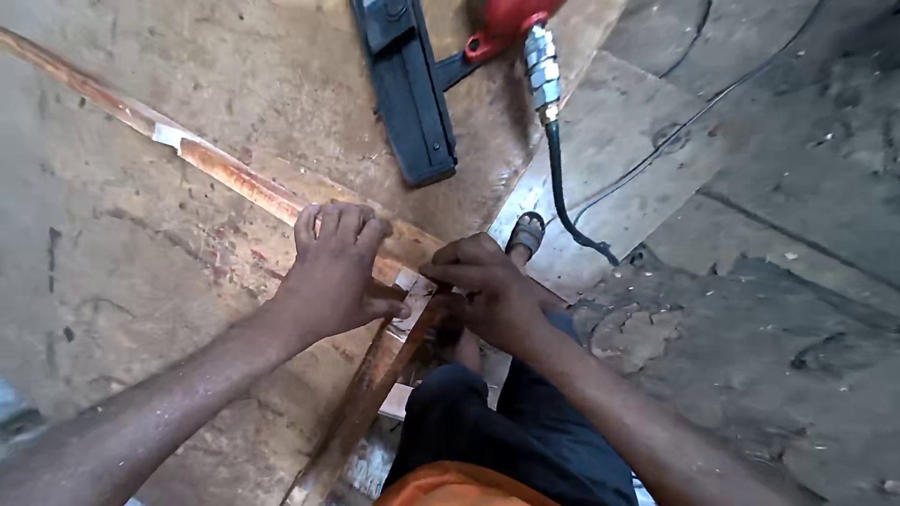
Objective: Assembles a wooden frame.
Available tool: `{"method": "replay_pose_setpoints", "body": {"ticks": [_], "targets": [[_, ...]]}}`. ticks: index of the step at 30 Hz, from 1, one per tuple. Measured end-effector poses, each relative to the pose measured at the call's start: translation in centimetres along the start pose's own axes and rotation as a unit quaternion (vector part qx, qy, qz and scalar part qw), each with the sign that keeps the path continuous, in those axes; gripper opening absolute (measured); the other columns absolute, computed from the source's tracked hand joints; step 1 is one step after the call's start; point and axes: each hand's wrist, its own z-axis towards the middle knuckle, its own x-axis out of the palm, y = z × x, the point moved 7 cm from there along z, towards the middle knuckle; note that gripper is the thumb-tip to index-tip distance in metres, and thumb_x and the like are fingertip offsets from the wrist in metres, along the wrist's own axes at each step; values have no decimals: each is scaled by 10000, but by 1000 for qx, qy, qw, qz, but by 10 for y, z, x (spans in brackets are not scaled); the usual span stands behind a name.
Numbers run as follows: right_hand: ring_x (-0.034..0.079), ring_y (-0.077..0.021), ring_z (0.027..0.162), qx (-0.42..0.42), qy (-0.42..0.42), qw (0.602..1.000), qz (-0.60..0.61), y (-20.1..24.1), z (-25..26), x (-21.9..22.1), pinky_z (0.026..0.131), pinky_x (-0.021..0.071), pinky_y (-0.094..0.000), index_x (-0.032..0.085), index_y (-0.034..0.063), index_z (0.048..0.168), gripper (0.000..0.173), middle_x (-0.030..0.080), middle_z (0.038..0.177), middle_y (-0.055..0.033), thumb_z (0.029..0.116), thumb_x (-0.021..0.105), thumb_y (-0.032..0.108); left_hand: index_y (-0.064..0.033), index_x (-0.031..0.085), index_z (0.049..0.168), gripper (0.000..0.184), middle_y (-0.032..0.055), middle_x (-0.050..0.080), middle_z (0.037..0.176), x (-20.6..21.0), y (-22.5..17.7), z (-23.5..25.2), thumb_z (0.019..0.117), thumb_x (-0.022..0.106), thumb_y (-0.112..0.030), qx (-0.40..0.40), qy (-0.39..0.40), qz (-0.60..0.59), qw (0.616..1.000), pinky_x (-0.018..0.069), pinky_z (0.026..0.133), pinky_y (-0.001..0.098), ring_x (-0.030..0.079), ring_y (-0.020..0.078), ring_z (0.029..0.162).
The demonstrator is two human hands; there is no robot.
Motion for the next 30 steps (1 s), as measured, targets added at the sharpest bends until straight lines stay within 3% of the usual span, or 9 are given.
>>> {"method": "replay_pose_setpoints", "body": {"ticks": [7,21,30], "targets": [[614,-205,1121,-11,-14,1000,4,2,-3,2,993,518,-390,792,105,1088,222,708,1090,-37,872,753,73,-211,523,1438,1076,154,507,1466,-1,-3,0,608,705,-870,-21,15,6,1000,205,1169,713,410,396,1426],[611,-203,1125,-16,-9,1000,11,2,-3,1,997,508,-381,794,110,1102,230,715,1091,-32,883,738,68,-231,542,1415,1071,133,520,1441,-1,-3,0,581,711,-882,-22,8,3,1000,212,1157,715,441,386,1391],[605,-211,1121,-17,13,999,-24,2,-1,1,986,512,-380,775,117,1127,241,700,1110,-30,886,766,129,-238,517,1437,1089,135,502,1462,0,-2,-1,587,685,-899,-39,27,12,999,192,1179,702,400,380,1434]]}}
